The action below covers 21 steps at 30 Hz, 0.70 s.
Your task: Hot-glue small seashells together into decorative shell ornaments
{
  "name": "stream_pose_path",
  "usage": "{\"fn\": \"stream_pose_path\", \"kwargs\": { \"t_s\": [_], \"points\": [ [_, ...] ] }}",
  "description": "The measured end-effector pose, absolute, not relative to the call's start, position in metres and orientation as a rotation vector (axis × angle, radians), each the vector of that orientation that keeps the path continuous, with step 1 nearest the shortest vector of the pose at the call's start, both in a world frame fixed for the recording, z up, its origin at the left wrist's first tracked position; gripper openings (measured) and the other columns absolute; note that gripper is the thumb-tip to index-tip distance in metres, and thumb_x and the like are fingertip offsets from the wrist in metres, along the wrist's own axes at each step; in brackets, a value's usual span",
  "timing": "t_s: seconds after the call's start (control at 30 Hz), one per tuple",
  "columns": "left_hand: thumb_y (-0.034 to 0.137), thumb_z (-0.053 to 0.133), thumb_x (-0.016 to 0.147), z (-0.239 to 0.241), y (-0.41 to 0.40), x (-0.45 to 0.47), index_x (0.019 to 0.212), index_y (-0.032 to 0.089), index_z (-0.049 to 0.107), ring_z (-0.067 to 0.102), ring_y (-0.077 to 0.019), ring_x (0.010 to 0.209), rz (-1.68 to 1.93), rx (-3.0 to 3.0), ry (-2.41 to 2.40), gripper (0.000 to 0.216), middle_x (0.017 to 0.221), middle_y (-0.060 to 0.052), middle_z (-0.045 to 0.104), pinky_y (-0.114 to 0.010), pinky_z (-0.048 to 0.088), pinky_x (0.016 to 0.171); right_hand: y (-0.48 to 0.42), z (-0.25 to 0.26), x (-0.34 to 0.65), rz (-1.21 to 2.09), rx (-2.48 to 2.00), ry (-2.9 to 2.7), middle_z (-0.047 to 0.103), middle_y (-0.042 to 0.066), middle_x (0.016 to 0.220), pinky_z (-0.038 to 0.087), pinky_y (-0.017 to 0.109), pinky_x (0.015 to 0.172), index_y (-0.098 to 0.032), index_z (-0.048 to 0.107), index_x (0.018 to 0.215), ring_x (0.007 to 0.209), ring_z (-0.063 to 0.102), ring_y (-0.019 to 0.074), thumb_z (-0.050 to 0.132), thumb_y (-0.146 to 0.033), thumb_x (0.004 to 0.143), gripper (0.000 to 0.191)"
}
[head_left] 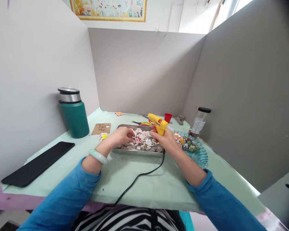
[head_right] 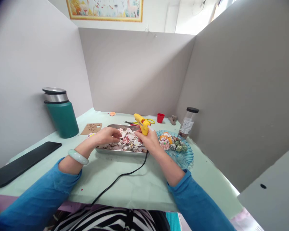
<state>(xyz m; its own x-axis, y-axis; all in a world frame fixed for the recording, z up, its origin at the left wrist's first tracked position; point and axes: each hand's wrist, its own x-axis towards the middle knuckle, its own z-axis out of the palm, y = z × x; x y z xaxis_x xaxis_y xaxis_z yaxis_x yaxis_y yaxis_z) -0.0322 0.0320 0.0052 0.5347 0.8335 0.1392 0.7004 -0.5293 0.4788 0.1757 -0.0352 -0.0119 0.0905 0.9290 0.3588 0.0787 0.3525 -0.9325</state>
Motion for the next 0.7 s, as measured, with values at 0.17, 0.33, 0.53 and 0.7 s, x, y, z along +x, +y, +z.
{"fn": "stream_pose_path", "kwargs": {
  "t_s": [0.17, 0.33, 0.53, 0.7],
  "points": [
    [0.035, 0.064, 0.066, 0.003, 0.022, -0.019, 0.087, 0.019, 0.07, 0.064, -0.0183, 0.076, 0.788, 2.268, 1.136, 0.026, 0.084, -0.004, 0.071, -0.025, 0.047, 0.069, -0.036, -0.012, 0.173, 0.861, -1.016, -1.292, 0.054, -0.002, 0.071, 0.037, 0.024, 0.047, -0.018, 0.058, 0.094, 0.05, 0.046, 0.008, 0.068, -0.027, 0.066, 0.031],
    [0.038, 0.061, 0.072, -0.004, 0.015, -0.003, 0.081, 0.018, 0.07, 0.061, -0.0143, 0.068, 0.968, 2.194, 0.942, 0.023, 0.075, -0.002, 0.07, -0.023, 0.046, 0.063, -0.038, -0.012, 0.171, 0.902, -0.979, -1.265, 0.053, -0.003, 0.066, 0.036, 0.024, 0.046, -0.018, 0.058, 0.095, 0.05, 0.045, 0.0084, 0.068, -0.029, 0.066, 0.033],
    [0.038, 0.061, 0.074, -0.004, 0.011, -0.001, 0.081, 0.018, 0.072, 0.061, -0.0148, 0.07, 1.095, 2.176, 0.935, 0.024, 0.077, -0.002, 0.071, -0.024, 0.046, 0.066, -0.038, -0.013, 0.171, 0.956, -0.98, -1.248, 0.053, -0.003, 0.067, 0.035, 0.024, 0.046, -0.017, 0.057, 0.096, 0.05, 0.046, 0.0085, 0.071, -0.03, 0.062, 0.039],
    [0.035, 0.063, 0.073, -0.003, 0.011, -0.001, 0.081, 0.018, 0.071, 0.063, -0.0164, 0.077, 1.11, 2.168, 0.914, 0.02, 0.082, -0.002, 0.071, -0.025, 0.047, 0.073, -0.038, -0.013, 0.171, 0.97, -0.977, -1.258, 0.052, -0.004, 0.064, 0.035, 0.024, 0.047, -0.017, 0.057, 0.097, 0.05, 0.045, 0.009, 0.07, -0.031, 0.063, 0.039]
  ]
}}
